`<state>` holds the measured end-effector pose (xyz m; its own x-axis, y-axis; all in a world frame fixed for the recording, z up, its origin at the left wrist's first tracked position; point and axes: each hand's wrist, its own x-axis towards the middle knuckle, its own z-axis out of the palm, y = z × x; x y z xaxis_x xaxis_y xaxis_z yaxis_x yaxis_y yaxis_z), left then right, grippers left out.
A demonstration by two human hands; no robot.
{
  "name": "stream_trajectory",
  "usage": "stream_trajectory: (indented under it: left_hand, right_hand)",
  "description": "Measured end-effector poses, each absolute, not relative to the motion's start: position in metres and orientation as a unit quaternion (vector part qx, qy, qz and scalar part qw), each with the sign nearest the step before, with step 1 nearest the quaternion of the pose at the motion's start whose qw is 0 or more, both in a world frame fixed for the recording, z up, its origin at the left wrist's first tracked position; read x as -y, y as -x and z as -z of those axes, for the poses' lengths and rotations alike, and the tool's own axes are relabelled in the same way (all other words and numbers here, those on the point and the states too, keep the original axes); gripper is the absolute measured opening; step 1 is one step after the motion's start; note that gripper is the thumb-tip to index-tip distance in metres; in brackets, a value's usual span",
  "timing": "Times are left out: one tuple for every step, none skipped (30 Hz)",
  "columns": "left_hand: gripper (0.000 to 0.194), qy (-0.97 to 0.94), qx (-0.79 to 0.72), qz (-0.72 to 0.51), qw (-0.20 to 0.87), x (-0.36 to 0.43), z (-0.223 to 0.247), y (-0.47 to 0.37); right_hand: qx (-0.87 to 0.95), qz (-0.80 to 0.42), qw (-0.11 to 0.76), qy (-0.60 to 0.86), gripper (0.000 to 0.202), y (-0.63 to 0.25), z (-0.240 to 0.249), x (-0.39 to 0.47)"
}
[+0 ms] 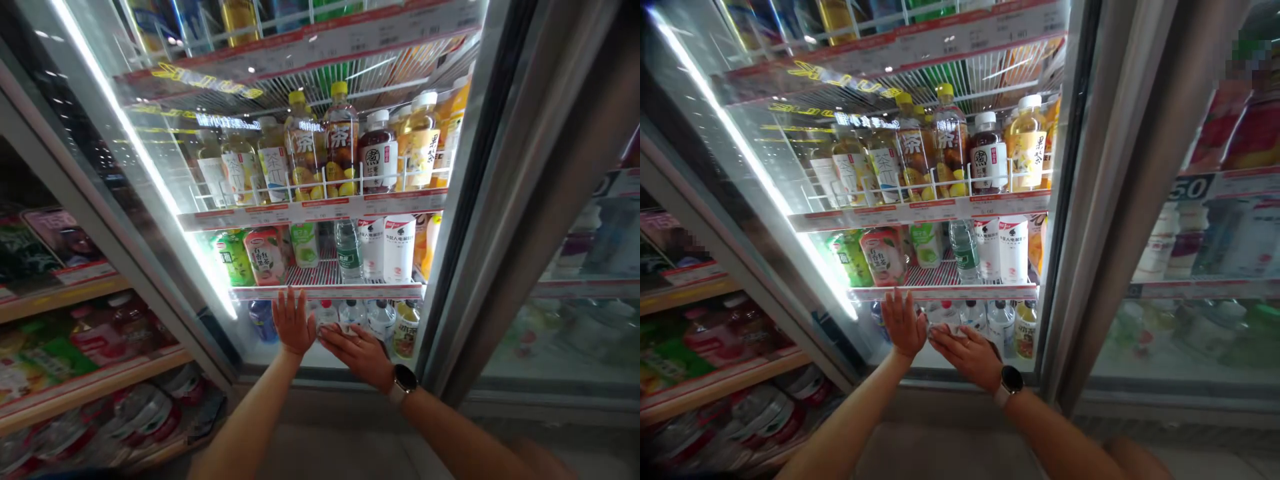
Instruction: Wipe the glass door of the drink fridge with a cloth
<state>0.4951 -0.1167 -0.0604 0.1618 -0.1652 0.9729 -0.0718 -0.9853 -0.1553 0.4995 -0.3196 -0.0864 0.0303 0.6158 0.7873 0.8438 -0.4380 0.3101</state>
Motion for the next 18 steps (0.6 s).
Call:
stream_trajectory:
  left_hand:
    - [0.06, 0.76, -0.081, 0.643, 0.035, 0.117, 0.059, -0.495]
    - [0.059, 0.76, -0.084, 0.644, 0.033, 0.118, 0.058, -0.494]
    - [0.059, 0.759, -0.087, 0.644, 0.031, 0.119, 0.057, -0.494]
    - [0.06, 0.759, -0.089, 0.645, 0.03, 0.119, 0.056, -0.494]
    - [0.06, 0.758, -0.089, 0.645, 0.029, 0.119, 0.056, -0.494]
    - [0.06, 0.757, -0.09, 0.646, 0.029, 0.119, 0.056, -0.494]
    - [0.06, 0.757, -0.089, 0.647, 0.027, 0.119, 0.057, -0.494]
    - [0.06, 0.757, -0.089, 0.647, 0.026, 0.119, 0.057, -0.494]
    - [0.06, 0.758, -0.089, 0.646, 0.025, 0.118, 0.058, -0.494]
    - [0.06, 0.759, -0.088, 0.644, 0.025, 0.118, 0.059, -0.494]
    - [0.06, 0.761, -0.087, 0.642, 0.026, 0.117, 0.06, -0.495]
    - [0.06, 0.764, -0.083, 0.64, 0.027, 0.117, 0.061, -0.495]
    - [0.06, 0.765, -0.08, 0.638, 0.029, 0.117, 0.061, -0.495]
    - [0.06, 0.766, -0.078, 0.637, 0.031, 0.117, 0.061, -0.495]
    - [0.059, 0.766, -0.076, 0.637, 0.033, 0.117, 0.061, -0.494]
    - [0.059, 0.765, -0.076, 0.638, 0.035, 0.118, 0.06, -0.494]
    - [0.059, 0.763, -0.079, 0.64, 0.036, 0.119, 0.059, -0.494]
    - [0.059, 0.761, -0.082, 0.642, 0.038, 0.12, 0.058, -0.493]
  right_hand:
    - [0.526, 0.461, 0.116, 0.706, 0.042, -0.499, 0.089, 0.32]
    - [0.533, 0.457, 0.111, 0.704, 0.042, -0.499, 0.09, 0.321]
    - [0.537, 0.456, 0.108, 0.701, 0.041, -0.499, 0.09, 0.321]
    - [0.54, 0.458, 0.106, 0.698, 0.04, -0.499, 0.089, 0.322]
    - [0.54, 0.463, 0.103, 0.695, 0.04, -0.499, 0.086, 0.322]
    - [0.538, 0.468, 0.101, 0.694, 0.039, -0.499, 0.082, 0.323]
    - [0.532, 0.474, 0.099, 0.694, 0.038, -0.5, 0.077, 0.325]
    - [0.522, 0.483, 0.1, 0.695, 0.038, -0.5, 0.07, 0.327]
    - [0.508, 0.492, 0.102, 0.699, 0.039, -0.5, 0.062, 0.329]
    - [0.49, 0.503, 0.108, 0.704, 0.04, -0.5, 0.054, 0.332]
    - [0.468, 0.514, 0.116, 0.709, 0.041, -0.501, 0.045, 0.335]
    - [0.443, 0.528, 0.128, 0.713, 0.042, -0.501, 0.035, 0.338]
    - [0.417, 0.544, 0.144, 0.714, 0.043, -0.503, 0.026, 0.342]
    - [0.389, 0.56, 0.162, 0.713, 0.043, -0.504, 0.017, 0.345]
    - [0.361, 0.576, 0.184, 0.71, 0.044, -0.506, 0.008, 0.348]
    - [0.337, 0.59, 0.207, 0.704, 0.045, -0.508, 0.001, 0.35]
    - [0.317, 0.601, 0.23, 0.697, 0.046, -0.509, -0.006, 0.351]
    - [0.304, 0.608, 0.25, 0.689, 0.048, -0.51, -0.01, 0.35]
